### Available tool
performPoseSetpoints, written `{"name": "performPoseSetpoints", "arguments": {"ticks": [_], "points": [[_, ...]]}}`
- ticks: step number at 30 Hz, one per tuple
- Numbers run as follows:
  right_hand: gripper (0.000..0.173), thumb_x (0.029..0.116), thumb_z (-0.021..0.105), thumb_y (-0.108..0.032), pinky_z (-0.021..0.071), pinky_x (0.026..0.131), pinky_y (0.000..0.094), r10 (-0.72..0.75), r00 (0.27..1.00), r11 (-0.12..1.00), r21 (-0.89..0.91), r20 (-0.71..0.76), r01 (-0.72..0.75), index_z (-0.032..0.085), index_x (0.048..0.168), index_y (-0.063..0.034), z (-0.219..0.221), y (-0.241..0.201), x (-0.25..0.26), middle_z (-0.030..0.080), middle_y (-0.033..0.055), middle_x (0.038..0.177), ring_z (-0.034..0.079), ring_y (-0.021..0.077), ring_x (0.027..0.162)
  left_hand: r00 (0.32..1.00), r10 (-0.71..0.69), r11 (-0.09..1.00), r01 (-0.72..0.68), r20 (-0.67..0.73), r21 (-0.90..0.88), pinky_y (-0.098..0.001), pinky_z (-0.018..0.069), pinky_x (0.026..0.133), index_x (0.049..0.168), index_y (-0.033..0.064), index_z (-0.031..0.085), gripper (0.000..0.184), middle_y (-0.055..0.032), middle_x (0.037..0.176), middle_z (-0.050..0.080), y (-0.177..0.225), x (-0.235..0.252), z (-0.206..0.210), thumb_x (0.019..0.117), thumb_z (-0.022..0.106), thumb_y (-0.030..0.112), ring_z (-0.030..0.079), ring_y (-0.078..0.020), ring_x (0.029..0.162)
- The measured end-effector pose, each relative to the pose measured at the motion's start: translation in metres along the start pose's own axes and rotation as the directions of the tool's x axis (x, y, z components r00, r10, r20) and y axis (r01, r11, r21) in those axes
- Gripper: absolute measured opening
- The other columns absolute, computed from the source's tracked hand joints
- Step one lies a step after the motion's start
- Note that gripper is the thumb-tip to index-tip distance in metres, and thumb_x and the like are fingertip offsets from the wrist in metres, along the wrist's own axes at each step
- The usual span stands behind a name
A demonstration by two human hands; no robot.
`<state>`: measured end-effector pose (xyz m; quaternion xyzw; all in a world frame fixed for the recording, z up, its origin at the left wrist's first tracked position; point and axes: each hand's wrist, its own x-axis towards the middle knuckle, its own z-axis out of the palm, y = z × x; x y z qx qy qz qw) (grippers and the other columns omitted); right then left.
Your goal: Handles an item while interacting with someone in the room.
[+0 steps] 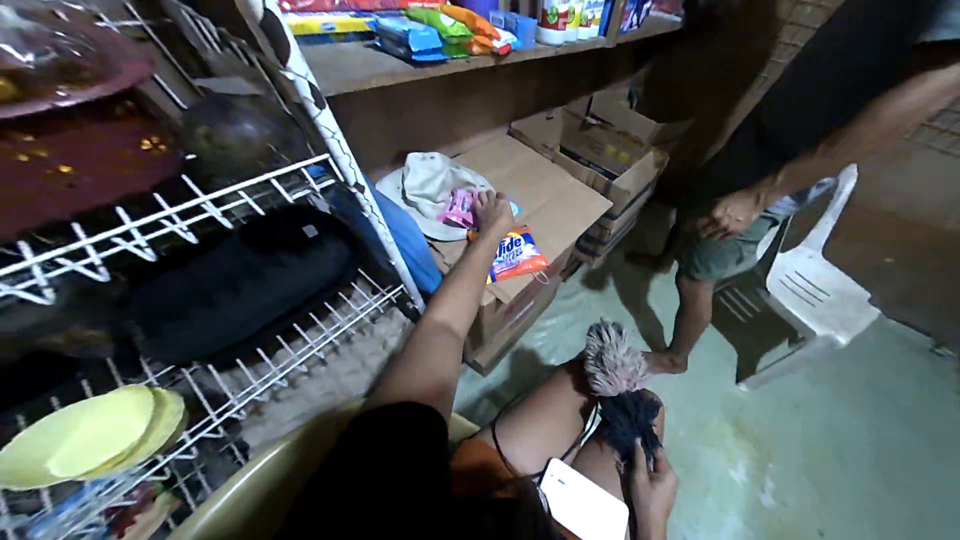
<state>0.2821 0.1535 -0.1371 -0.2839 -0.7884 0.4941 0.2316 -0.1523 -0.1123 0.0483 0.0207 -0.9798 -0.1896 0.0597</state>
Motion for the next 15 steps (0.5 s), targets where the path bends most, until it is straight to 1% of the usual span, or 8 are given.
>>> {"name": "performPoseSetpoints", "arguments": {"ticks": [2,4,5,7,9,11,13,15], "points": [[0.021,0.0944,0.066,-0.011,0.0584,0.07,0.0494,-0.016,1.0,1.0,-0.006,-0.013,0.016,0.073,0.099,0.0084,0.001,-0.002,0.0,0.073,0.0182,0.078,0.07,0.0247,0.068,1.0,0.022,0.994,-0.024,0.018,0.103,-0.0661,0.0315,0.111,0.127,-0.0059,0.063,0.042,-0.0319,0.141,0.05,-0.008,0.003,0.012,0.0887,0.069,0.01,0.04,-0.0501,0.137],[0.02,0.0938,0.066,-0.01,0.0585,0.073,0.0507,-0.032,0.999,0.999,-0.03,-0.014,0.032,0.074,0.098,0.0081,0.0,-0.004,0.0,0.073,0.0189,0.08,0.071,0.0259,0.07,0.999,0.04,0.995,-0.04,0.001,0.094,-0.0648,0.0328,0.11,0.121,-0.0023,0.069,0.032,-0.0283,0.142,0.052,-0.007,0.003,0.007,0.0918,0.065,0.011,0.041,-0.0471,0.137],[0.02,0.0939,0.066,-0.01,0.0583,0.075,0.0522,-0.031,0.999,0.999,-0.036,-0.012,0.031,0.074,0.099,0.0083,-0.001,-0.004,0.0,0.073,0.0199,0.082,0.072,0.0274,0.072,0.997,0.057,0.997,-0.055,-0.042,0.051,-0.0654,0.0322,0.11,0.122,-0.0009,0.069,0.032,-0.028,0.143,0.051,-0.004,0.003,-0.003,0.094,0.063,0.012,0.041,-0.0471,0.138],[0.021,0.0944,0.067,-0.01,0.0579,0.076,0.0539,-0.02,1.0,0.999,-0.051,-0.009,0.019,0.074,0.101,0.0086,-0.002,-0.003,0.0,0.073,0.0211,0.083,0.072,0.0293,0.073,0.974,0.111,0.99,-0.127,-0.199,-0.066,-0.0673,0.0271,0.113,0.132,0.0009,0.065,0.038,-0.0296,0.149,0.046,0.005,0.003,-0.038,0.098,0.061,0.017,0.036,-0.0492,0.141],[0.022,0.0953,0.066,-0.01,0.0577,0.078,0.0564,-0.008,1.0,0.998,-0.057,0.01,0.009,0.073,0.102,0.0096,-0.004,-0.002,0.001,0.073,0.0235,0.085,0.072,0.0325,0.076,0.892,0.171,0.96,-0.247,-0.419,-0.134,-0.0689,0.0251,0.115,0.138,0.0041,0.061,0.041,-0.0274,0.155,0.04,0.017,0.005,-0.086,0.1001,0.06,0.02,0.033,-0.0497,0.145],[0.023,0.0958,0.066,-0.011,0.0586,0.078,0.0545,-0.011,1.0,0.999,-0.05,0.019,0.012,0.073,0.103,0.0094,-0.004,0.0,0.001,0.073,0.0227,0.085,0.072,0.0307,0.076,0.8,0.174,0.943,-0.304,-0.574,-0.138,-0.0681,0.0238,0.116,0.144,0.0066,0.056,0.046,-0.0246,0.16,0.035,0.026,0.008,-0.139,0.1014,0.058,0.024,0.028,-0.0484,0.149],[0.022,0.0952,0.066,-0.011,0.0593,0.078,0.0511,-0.033,0.999,0.999,-0.039,0.016,0.034,0.073,0.103,0.0091,-0.002,0.0,0.001,0.074,0.0212,0.086,0.073,0.0275,0.076,0.734,0.139,0.959,-0.267,-0.665,-0.094,-0.0675,0.0206,0.117,0.148,0.0079,0.051,0.052,-0.0261,0.162,0.03,0.028,0.021,-0.18,0.0997,0.057,0.026,0.024,-0.0494,0.15],[0.022,0.0945,0.066,-0.011,0.0586,0.077,0.0518,-0.051,0.999,0.997,-0.051,0.015,0.052,0.074,0.101,0.0088,-0.001,-0.001,0.001,0.074,0.0212,0.084,0.073,0.0279,0.074,0.758,0.075,0.985,-0.157,-0.648,-0.07,-0.0683,0.0136,0.12,0.151,0.0071,0.047,0.06,-0.0287,0.164,0.024,0.022,0.04,-0.21,0.0964,0.061,0.029,0.015,-0.0511,0.153]]}}
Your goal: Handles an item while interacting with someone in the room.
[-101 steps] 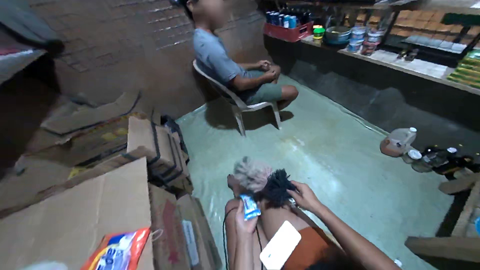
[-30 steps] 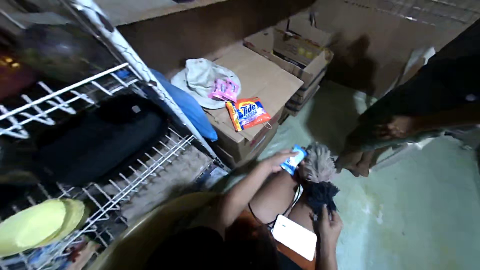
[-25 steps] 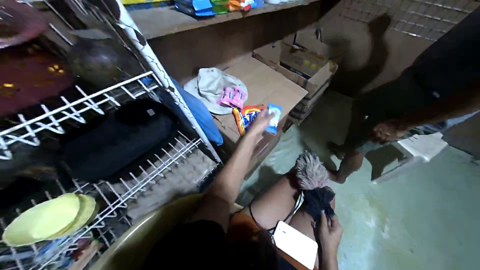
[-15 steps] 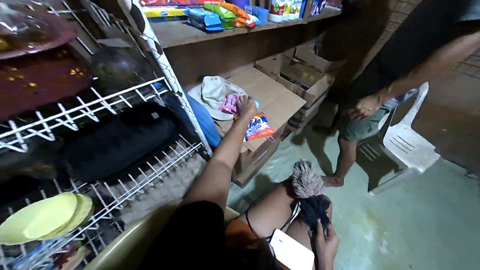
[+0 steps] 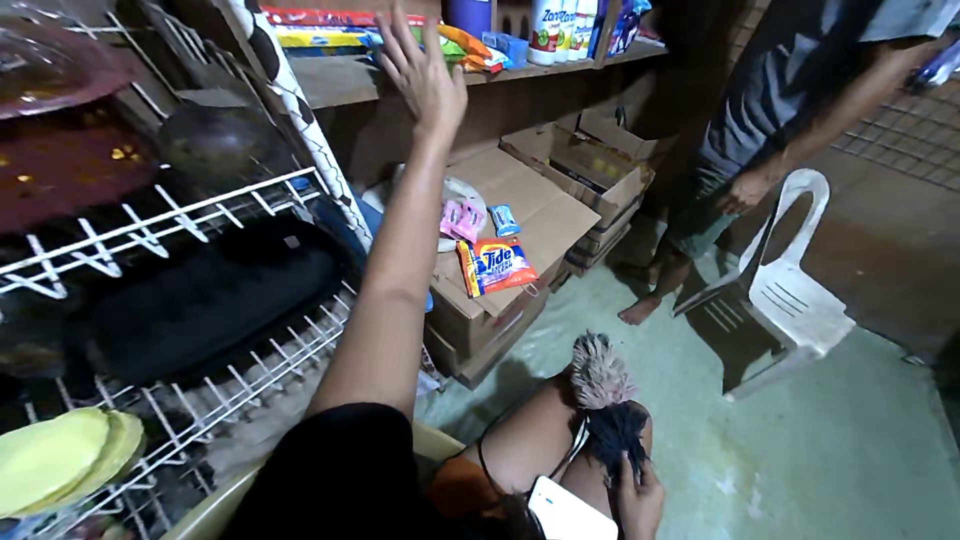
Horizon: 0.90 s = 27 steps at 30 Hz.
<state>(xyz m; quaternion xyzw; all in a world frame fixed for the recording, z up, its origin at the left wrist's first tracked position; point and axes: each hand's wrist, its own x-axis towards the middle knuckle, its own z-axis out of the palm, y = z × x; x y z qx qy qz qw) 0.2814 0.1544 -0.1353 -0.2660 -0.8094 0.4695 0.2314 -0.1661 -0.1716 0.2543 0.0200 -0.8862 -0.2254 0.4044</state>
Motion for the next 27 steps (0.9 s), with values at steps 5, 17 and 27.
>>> {"name": "performPoseSetpoints", "arguments": {"ticks": [5,17,27], "points": [[0.022,0.0938,0.068,-0.012,0.0563,0.075,0.0599,-0.009,1.0,0.997,-0.072,0.022,0.011,0.075,0.101,0.0079,-0.001,0.001,-0.001,0.074,0.0233,0.083,0.073,0.0357,0.074,0.952,-0.217,0.975,0.2,0.215,0.101,-0.0747,0.0292,0.108,0.147,0.0081,0.05,0.054,-0.0279,0.161,0.031,-0.021,0.036,-0.013,0.0973,0.063,0.026,0.035,-0.0559,0.141],[0.023,0.0935,0.066,-0.012,0.0578,0.075,0.0559,-0.029,0.999,1.0,-0.013,-0.022,0.029,0.074,0.101,0.0073,0.003,0.008,0.0,0.074,0.0212,0.085,0.073,0.0318,0.076,0.982,-0.104,0.97,0.064,-0.16,-0.234,-0.0476,0.0447,0.106,0.123,0.0036,0.065,0.027,-0.0172,0.139,0.058,-0.015,0.01,-0.045,0.1028,0.05,0.015,0.058,-0.032,0.126],[0.02,0.0969,0.061,-0.005,0.0578,0.083,0.0243,0.212,0.969,0.91,0.388,-0.128,-0.148,0.069,0.104,0.0124,-0.001,-0.002,0.001,0.073,0.0124,0.094,0.068,0.0041,0.083,0.726,0.033,-0.278,0.667,0.687,-0.692,-0.0339,0.0577,0.085,0.124,0.0199,0.052,0.023,0.0025,0.108,0.066,0.078,-0.242,0.034,0.1111,0.034,0.028,0.067,-0.0118,0.097]]}}
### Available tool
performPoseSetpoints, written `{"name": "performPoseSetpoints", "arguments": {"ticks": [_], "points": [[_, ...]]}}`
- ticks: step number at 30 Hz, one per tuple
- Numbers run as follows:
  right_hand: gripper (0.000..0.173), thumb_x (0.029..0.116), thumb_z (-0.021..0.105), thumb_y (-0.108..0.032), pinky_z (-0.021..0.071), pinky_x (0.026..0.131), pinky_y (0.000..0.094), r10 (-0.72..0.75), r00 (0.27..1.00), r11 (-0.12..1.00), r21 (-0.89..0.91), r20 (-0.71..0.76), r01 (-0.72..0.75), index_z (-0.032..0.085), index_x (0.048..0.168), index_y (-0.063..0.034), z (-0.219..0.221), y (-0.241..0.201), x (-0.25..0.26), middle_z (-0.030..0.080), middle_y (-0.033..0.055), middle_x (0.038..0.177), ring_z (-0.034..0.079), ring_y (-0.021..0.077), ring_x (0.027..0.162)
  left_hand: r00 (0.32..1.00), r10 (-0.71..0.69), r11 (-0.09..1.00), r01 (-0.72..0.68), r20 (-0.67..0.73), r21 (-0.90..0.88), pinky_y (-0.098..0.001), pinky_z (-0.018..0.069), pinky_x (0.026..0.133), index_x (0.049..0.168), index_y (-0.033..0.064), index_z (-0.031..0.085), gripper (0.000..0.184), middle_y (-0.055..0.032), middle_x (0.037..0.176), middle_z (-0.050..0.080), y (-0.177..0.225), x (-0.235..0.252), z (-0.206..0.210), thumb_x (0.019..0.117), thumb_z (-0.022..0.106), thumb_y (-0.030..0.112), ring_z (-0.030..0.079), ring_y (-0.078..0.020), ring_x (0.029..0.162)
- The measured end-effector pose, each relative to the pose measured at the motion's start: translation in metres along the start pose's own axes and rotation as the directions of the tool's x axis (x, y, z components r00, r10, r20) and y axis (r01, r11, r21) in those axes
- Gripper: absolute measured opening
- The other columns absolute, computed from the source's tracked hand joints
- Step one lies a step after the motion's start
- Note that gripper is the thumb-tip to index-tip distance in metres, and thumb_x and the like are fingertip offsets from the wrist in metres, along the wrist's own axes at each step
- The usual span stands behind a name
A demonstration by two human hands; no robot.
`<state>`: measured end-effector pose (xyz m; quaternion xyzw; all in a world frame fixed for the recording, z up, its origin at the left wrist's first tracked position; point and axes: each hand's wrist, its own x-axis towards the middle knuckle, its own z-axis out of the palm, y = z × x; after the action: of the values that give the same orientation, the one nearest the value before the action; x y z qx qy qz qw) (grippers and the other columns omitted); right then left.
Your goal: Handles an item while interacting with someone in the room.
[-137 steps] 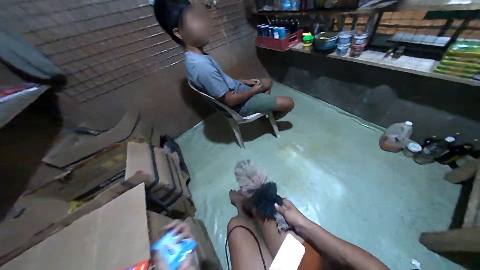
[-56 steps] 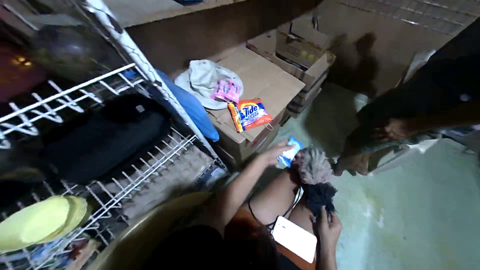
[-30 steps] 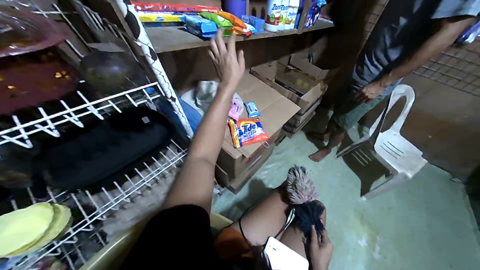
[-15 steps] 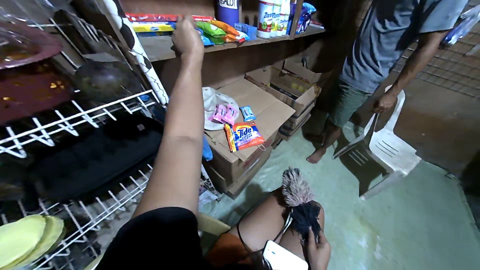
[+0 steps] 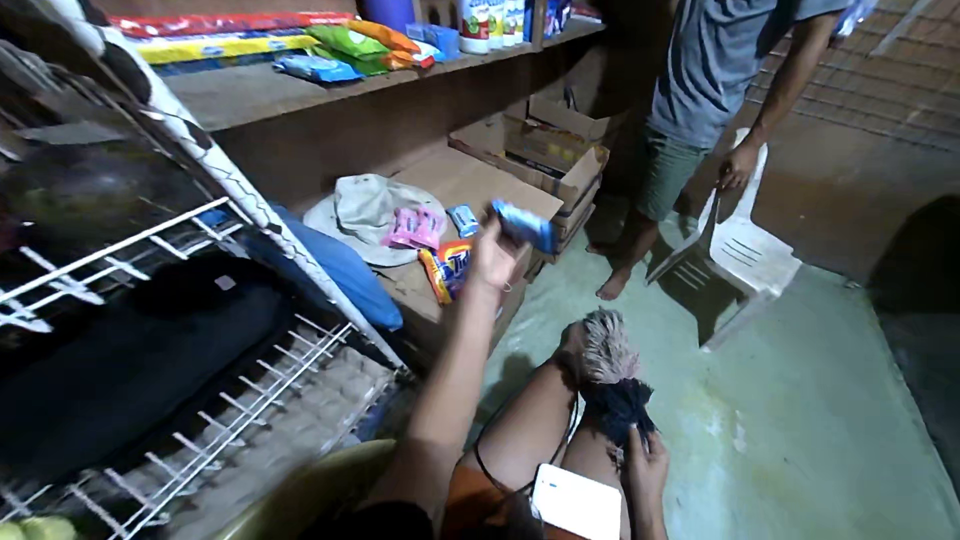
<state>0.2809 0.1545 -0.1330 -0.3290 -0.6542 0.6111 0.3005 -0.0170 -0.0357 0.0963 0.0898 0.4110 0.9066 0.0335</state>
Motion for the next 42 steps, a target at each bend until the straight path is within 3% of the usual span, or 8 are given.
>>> {"name": "performPoseSetpoints", "arguments": {"ticks": [5,12,22,27,31,37,40,42], "points": [[0.016,0.1008,0.057,-0.004,0.0579,0.071,0.0196,0.096,0.987,0.986,0.146,-0.127,-0.077,0.066,0.098,0.0083,-0.003,-0.005,0.001,0.07,0.0023,0.08,0.066,-0.0008,0.071,0.67,-0.737,0.668,0.702,-0.091,-0.248,-0.0288,0.055,0.059,0.109,0.0071,0.056,0.043,-0.0071,0.083,0.063,-0.158,-0.088,-0.002,0.1111,0.028,0.041,0.063,-0.0164,0.066],[0.014,0.0986,0.058,-0.001,0.0587,0.072,0.0205,0.124,0.984,0.979,0.177,-0.127,-0.101,0.068,0.094,0.0078,0.002,-0.007,0.004,0.071,0.0032,0.08,0.067,0.001,0.072,0.353,-0.929,0.367,0.913,-0.109,-0.179,-0.0348,0.0576,0.059,0.109,0.0108,0.06,0.037,-0.0096,0.088,0.065,-0.206,-0.174,-0.035,0.1016,0.054,0.046,0.066,-0.0209,0.071],[0.028,0.095,0.062,-0.02,0.0584,0.081,0.0593,-0.015,0.921,0.767,-0.587,0.389,0.26,0.076,0.111,-0.0012,-0.018,-0.022,-0.005,0.076,0.0178,0.093,0.074,0.0342,0.087,0.729,-0.683,0.713,0.652,-0.048,-0.257,-0.0412,0.0594,0.085,0.128,0.0023,0.055,0.034,-0.0145,0.11,0.067,-0.201,-0.171,-0.055,0.1113,0.032,0.021,0.068,-0.0245,0.098],[0.029,0.1029,0.058,-0.021,0.0529,0.081,0.068,0.046,0.998,0.642,-0.767,0.042,0.003,0.073,0.115,0.0001,-0.047,-0.046,0.035,0.073,0.0265,0.096,0.071,0.0457,0.088,0.553,-0.782,0.435,0.815,0.288,-0.383,-0.0376,0.0599,0.075,0.135,0.0058,0.053,0.046,-0.0192,0.119,0.067,-0.222,-0.163,-0.075,0.1097,0.023,0.032,0.07,-0.0283,0.095],[0.024,0.0951,0.061,-0.016,0.0605,0.067,0.0421,-0.125,0.907,0.835,-0.451,0.403,0.315,0.074,0.095,0.0044,-0.057,-0.034,0.027,0.072,0.0118,0.079,0.069,0.0177,0.066,0.575,-0.815,0.563,0.752,-0.078,-0.343,-0.0372,0.0568,0.069,0.112,0.0099,0.057,0.046,-0.0089,0.09,0.066,-0.201,-0.17,-0.069,0.1105,0.023,0.041,0.065,-0.02,0.079],[0.029,0.103,0.059,-0.022,0.0528,0.076,0.066,0.051,0.998,0.637,-0.771,0.037,-0.004,0.074,0.107,0.0029,-0.062,-0.04,0.034,0.072,0.0263,0.088,0.071,0.0436,0.081,0.562,-0.782,0.449,0.808,0.27,-0.381,-0.0357,0.0603,0.072,0.145,0.0051,0.047,0.05,-0.0209,0.128,0.064,-0.228,-0.157,-0.083,0.1112,0.021,0.032,0.071,-0.0284,0.097],[0.022,0.0961,0.062,-0.013,0.0589,0.063,0.0289,-0.089,0.954,0.898,-0.391,0.285,0.2,0.072,0.092,0.0053,-0.06,-0.032,0.022,0.07,0.0049,0.074,0.064,0.0051,0.061,0.573,-0.82,0.531,0.761,0.003,-0.373,-0.0335,0.0574,0.067,0.113,0.0099,0.061,0.044,-0.0097,0.094,0.069,-0.206,-0.163,-0.066,0.1106,0.025,0.035,0.068,-0.0191,0.079],[0.023,0.0942,0.063,-0.016,0.0594,0.073,0.0472,-0.02,0.899,0.846,-0.472,0.438,0.248,0.076,0.096,0.0031,-0.061,-0.031,0.021,0.074,0.0119,0.082,0.071,0.0204,0.072,0.568,-0.822,0.542,0.754,-0.047,-0.371,-0.0341,0.0572,0.077,0.112,0.014,0.06,0.047,-0.0051,0.098,0.069,-0.196,-0.163,-0.053,0.1108,0.022,0.041,0.068,-0.0162,0.089]]}}
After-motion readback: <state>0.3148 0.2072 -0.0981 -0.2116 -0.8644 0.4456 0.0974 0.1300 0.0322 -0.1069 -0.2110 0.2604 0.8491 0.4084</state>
